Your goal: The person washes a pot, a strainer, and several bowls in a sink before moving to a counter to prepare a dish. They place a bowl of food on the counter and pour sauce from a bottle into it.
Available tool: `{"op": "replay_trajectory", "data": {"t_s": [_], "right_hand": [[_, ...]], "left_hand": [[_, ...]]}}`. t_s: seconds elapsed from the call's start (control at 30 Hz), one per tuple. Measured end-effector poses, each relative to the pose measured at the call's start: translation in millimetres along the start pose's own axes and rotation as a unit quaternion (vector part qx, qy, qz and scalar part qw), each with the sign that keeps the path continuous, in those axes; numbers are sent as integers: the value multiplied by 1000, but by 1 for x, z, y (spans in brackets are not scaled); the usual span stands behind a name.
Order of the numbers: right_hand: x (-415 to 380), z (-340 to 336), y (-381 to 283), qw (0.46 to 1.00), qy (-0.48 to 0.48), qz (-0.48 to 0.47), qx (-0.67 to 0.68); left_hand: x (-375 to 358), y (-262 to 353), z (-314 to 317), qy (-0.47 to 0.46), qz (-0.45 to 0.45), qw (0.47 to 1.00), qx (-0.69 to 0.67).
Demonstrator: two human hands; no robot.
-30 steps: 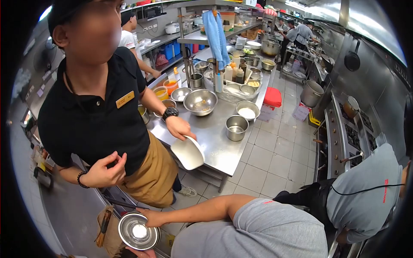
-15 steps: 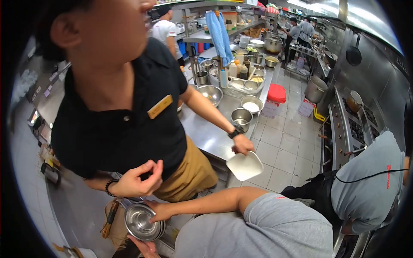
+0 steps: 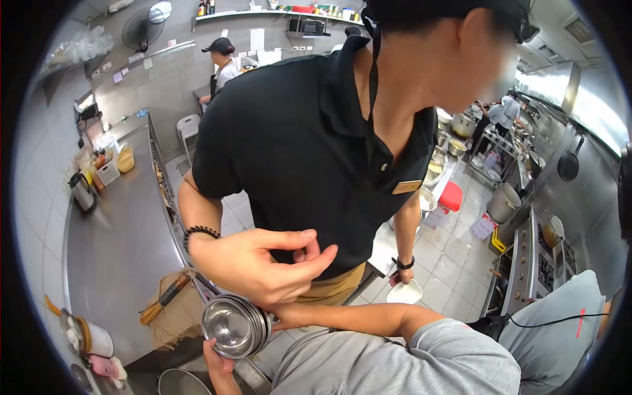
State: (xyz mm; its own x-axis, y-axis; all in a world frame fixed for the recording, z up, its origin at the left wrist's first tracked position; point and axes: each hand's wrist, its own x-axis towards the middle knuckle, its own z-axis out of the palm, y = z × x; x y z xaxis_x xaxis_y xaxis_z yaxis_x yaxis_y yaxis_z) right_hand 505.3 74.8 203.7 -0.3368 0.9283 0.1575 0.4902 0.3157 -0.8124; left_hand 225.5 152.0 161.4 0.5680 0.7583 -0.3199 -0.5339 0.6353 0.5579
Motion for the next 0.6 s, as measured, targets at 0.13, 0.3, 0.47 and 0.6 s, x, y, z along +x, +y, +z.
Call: {"op": "replay_trajectory", "data": {"t_s": [0.13, 0.3, 0.47, 0.6], "right_hand": [[-5, -15, -13, 998, 56, 25, 0], [-6, -20, -4, 991, 116, -63, -10], [-11, -19, 7, 991, 119, -54, 25], [-13, -24, 14, 986, 131, -45, 91]], "left_hand": [[8, 1, 13, 3, -3, 1000, 7], [17, 13, 29, -11, -19, 1000, 10], [21, 18, 66, -39, -18, 999, 29], [35, 15, 63, -53, -11, 998, 32]]}}
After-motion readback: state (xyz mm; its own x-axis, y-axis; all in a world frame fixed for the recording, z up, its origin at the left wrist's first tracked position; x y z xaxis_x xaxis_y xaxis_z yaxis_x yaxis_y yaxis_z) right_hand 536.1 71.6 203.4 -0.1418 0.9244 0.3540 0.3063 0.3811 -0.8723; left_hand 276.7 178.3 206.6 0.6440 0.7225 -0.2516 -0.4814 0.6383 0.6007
